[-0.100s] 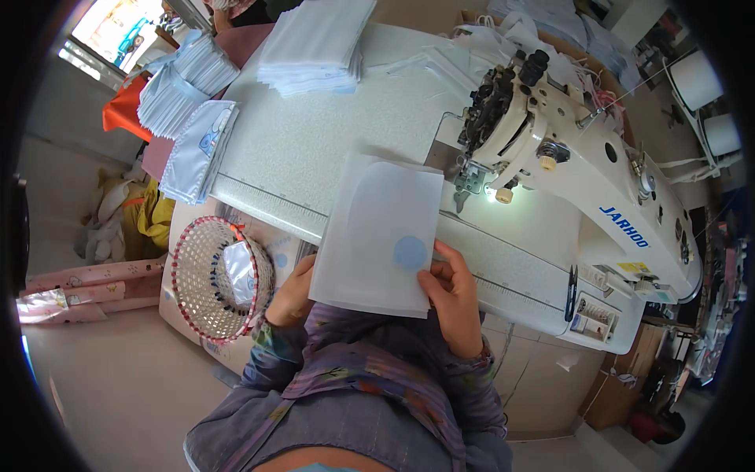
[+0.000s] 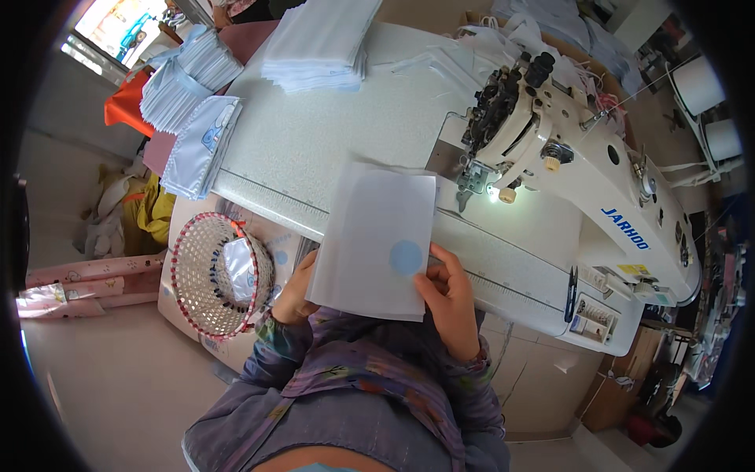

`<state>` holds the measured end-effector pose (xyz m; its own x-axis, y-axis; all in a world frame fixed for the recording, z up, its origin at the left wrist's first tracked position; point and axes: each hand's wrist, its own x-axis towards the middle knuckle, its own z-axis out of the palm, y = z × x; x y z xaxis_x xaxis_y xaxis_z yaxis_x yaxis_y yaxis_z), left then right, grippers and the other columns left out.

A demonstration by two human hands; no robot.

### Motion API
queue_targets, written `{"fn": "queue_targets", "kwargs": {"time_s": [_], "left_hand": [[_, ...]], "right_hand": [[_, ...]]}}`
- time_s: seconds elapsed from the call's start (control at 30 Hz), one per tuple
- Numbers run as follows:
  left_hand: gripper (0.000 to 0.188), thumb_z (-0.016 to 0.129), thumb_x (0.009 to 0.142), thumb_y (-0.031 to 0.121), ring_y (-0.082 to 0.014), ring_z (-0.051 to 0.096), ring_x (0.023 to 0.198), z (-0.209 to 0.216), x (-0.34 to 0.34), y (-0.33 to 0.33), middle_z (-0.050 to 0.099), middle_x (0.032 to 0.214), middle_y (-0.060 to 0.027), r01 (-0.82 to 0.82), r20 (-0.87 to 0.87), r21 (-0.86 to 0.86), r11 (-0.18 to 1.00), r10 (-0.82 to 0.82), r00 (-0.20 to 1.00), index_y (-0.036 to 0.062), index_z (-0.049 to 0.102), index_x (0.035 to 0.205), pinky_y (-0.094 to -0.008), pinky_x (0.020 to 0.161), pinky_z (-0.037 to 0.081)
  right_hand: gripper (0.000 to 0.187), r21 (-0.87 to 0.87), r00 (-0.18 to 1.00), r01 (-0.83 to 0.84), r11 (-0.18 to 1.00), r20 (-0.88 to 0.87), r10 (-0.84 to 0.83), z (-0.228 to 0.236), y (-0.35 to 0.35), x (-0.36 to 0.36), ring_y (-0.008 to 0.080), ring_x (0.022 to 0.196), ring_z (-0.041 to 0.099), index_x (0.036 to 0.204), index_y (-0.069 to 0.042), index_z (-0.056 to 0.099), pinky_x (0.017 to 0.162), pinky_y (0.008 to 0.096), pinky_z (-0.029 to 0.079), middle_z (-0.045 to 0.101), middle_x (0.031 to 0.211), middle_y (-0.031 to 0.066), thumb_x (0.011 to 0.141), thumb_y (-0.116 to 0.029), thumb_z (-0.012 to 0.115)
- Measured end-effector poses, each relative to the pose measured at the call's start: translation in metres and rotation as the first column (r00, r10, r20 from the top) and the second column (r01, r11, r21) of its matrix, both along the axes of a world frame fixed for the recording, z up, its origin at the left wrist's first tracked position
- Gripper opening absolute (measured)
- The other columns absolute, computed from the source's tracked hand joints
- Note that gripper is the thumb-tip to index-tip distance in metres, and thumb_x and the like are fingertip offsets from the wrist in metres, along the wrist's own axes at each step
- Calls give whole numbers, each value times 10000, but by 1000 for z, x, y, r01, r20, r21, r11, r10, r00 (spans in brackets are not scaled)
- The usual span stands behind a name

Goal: Sewing the edges of fabric pouches using an industrial sewing machine.

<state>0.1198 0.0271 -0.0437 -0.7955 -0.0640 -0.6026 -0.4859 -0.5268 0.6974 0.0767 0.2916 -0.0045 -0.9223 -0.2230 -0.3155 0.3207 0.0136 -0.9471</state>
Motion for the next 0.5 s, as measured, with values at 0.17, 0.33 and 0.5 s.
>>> {"fn": "queue_targets", "kwargs": {"time_s": [0.17, 0.33, 0.5], "left_hand": [[406, 646, 1131, 190, -103, 680, 1077, 16, -9, 2, 753, 1212, -81, 72, -435, -197, 978, -153, 888, -65, 631, 1447, -281, 879, 572], [384, 659, 1126, 190, -133, 710, 939, 23, -70, -36, 790, 1087, -75, 98, -363, -461, 882, -288, 886, -29, 635, 1441, -317, 850, 581], [389, 673, 1114, 202, -297, 733, 875, 126, -185, -59, 769, 1084, -239, -222, -406, -913, 342, -812, 419, -22, 621, 1428, -398, 871, 579]], "right_hand": [[548, 21, 998, -33, 999, -45, 34, -1, 0, 8, 97, 895, 641, 1577, -30, 550, 811, 250, 490, 730, 1018, 49, 1045, -36, 684], [548, 37, 992, 75, 997, -107, -70, -4, 12, 12, 94, 889, 635, 1581, -22, 538, 819, 254, 492, 711, 1004, 40, 1048, -18, 666], [560, 107, 990, 44, 993, -138, -29, -9, 16, 13, 94, 894, 641, 1585, -17, 533, 800, 247, 498, 702, 1013, 37, 1039, 20, 655]]}}
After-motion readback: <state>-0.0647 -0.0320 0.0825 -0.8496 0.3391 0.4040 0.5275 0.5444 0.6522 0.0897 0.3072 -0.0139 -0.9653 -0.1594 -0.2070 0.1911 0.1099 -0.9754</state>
